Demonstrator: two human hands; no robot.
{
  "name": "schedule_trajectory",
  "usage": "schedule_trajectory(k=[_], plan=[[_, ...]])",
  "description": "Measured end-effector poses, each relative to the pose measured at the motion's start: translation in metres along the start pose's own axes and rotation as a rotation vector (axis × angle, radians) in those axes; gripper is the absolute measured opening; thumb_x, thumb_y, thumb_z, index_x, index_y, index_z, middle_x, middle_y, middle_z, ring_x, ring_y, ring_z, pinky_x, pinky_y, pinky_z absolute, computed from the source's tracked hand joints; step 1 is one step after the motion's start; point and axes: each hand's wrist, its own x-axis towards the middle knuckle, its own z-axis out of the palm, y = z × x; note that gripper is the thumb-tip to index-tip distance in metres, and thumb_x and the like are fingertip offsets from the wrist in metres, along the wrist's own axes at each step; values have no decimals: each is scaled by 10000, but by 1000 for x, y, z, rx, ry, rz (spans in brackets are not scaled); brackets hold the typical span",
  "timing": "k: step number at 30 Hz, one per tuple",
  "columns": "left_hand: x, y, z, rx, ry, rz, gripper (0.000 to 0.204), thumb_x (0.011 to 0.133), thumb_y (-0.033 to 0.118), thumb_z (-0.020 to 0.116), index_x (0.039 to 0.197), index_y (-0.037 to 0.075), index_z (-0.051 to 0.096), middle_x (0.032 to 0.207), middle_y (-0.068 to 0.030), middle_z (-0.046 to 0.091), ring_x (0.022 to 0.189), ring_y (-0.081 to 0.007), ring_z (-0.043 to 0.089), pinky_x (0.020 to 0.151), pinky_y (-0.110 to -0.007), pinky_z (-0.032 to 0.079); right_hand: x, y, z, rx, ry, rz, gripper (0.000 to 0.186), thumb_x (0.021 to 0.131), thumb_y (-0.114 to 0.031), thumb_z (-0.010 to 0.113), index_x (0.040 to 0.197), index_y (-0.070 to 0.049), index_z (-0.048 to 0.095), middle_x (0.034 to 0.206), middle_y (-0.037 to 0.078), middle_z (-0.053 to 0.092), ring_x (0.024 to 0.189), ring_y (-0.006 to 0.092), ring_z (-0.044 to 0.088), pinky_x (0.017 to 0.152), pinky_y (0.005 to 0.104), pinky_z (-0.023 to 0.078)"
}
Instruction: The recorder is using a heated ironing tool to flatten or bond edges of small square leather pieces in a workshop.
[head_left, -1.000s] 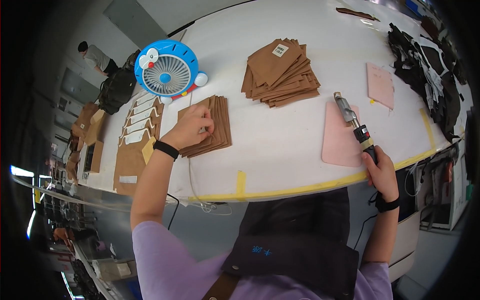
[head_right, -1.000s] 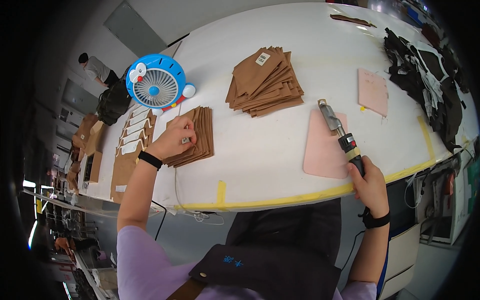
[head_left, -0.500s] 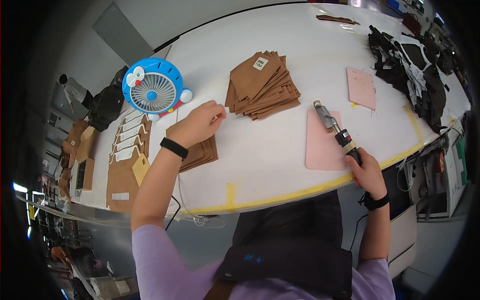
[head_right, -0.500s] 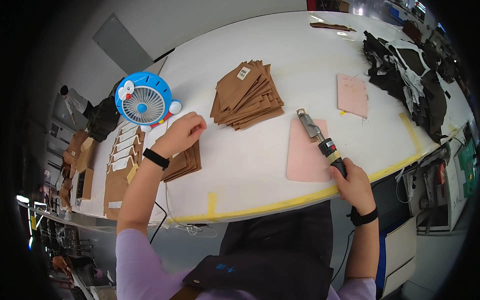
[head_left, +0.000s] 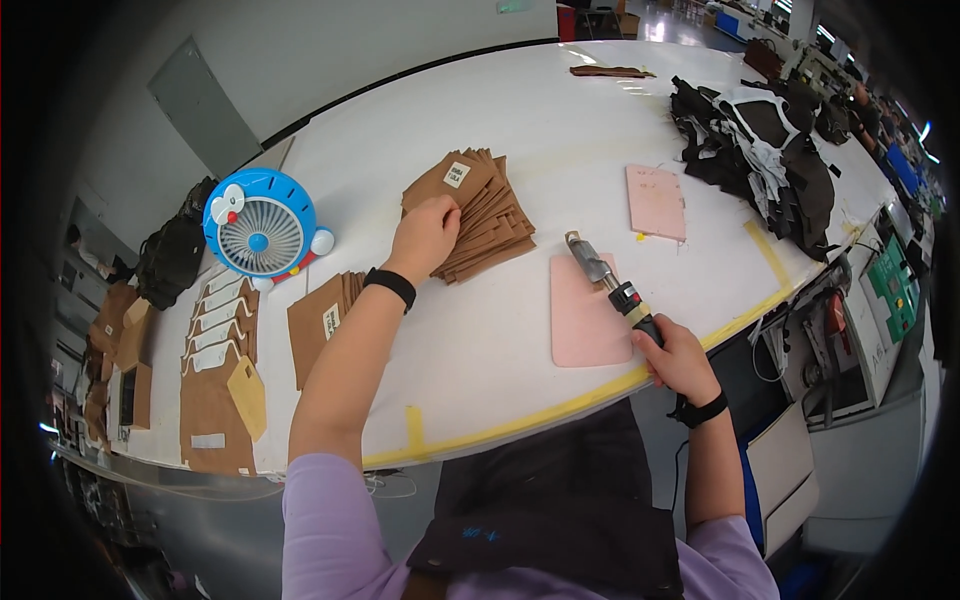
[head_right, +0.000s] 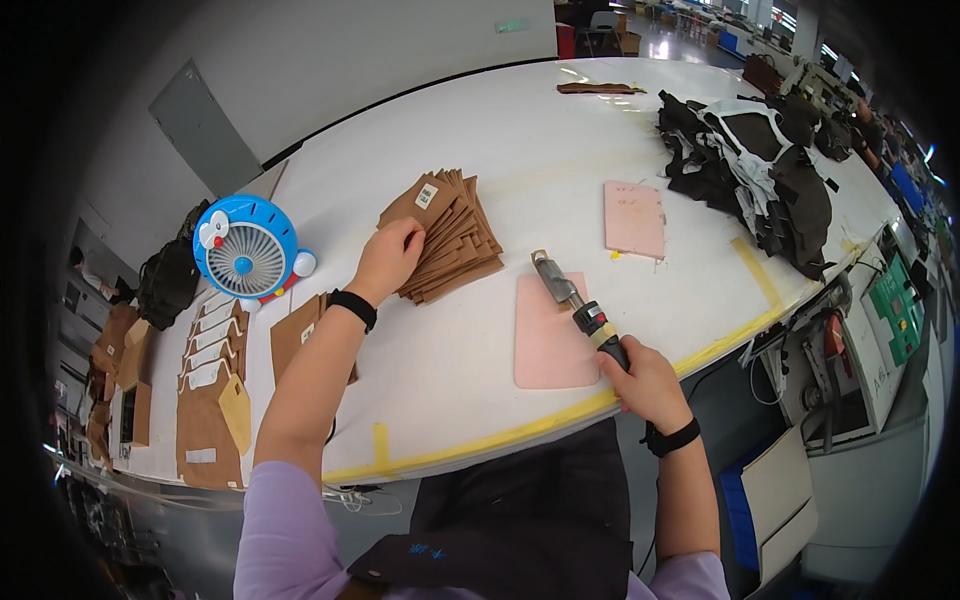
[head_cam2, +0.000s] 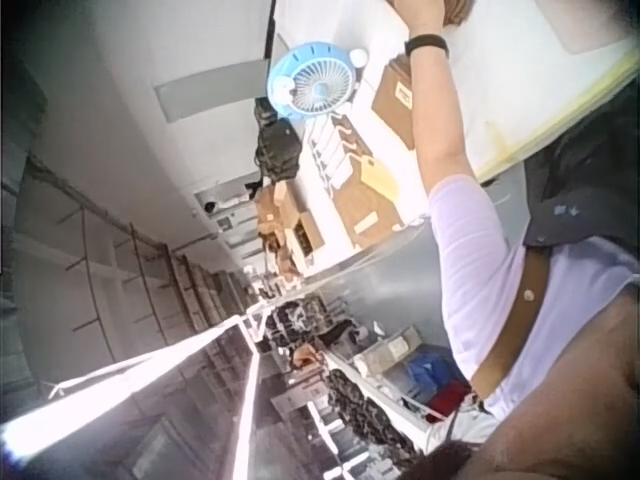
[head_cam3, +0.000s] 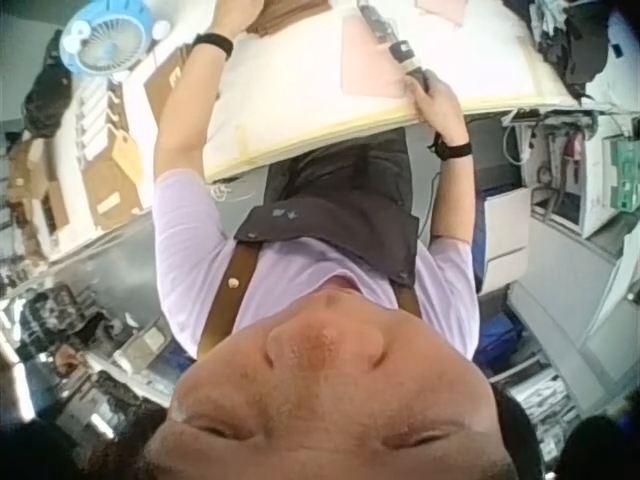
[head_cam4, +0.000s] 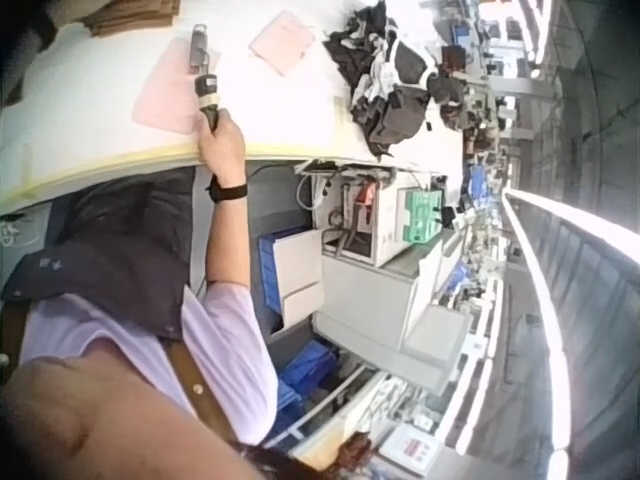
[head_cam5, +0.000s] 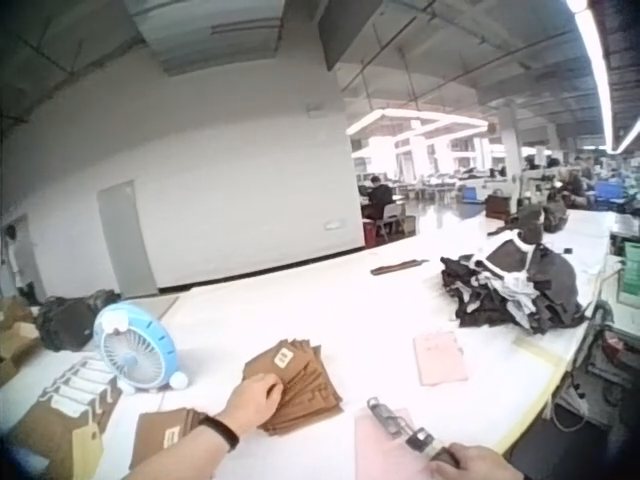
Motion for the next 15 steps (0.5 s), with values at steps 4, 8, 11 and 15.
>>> schedule_trajectory(k=[4, 8, 11, 15], plan=[[0, 8, -5, -265, 81, -136, 124, 999, 142, 587, 1022, 28, 627, 985, -153, 682, 875, -371, 655, 769, -440, 529, -1, 2, -1, 19, 2, 0, 389, 984, -362, 637, 942, 22, 589, 597, 86, 587, 457, 189, 605, 475, 325, 488], [-20, 62, 0, -311, 113, 184, 131, 1019, 119, 557, 1084, 33, 631, 1009, -164, 675, 903, -391, 643, 763, -448, 518, 4, 12, 1, 121, 25, 5, 397, 996, -369, 638, 941, 20, 585, 594, 68, 579, 456, 167, 594, 464, 308, 482], [-56, 109, 17, -341, -73, 260, 120, 1007, 81, 575, 1048, -27, 611, 1130, -174, 696, 987, -372, 670, 842, -430, 547, 5, 14, 2, 189, 28, -7, 404, 1005, -374, 635, 954, 23, 578, 601, 57, 577, 458, 150, 588, 456, 293, 476], [-97, 136, 38, -265, -395, 381, 128, 972, 76, 590, 1032, -36, 609, 1221, -193, 668, 1046, -387, 662, 893, -455, 548, 2, 17, 1, 264, 39, -30, 404, 1010, -370, 640, 975, 26, 566, 613, 45, 572, 458, 127, 572, 450, 283, 465]])
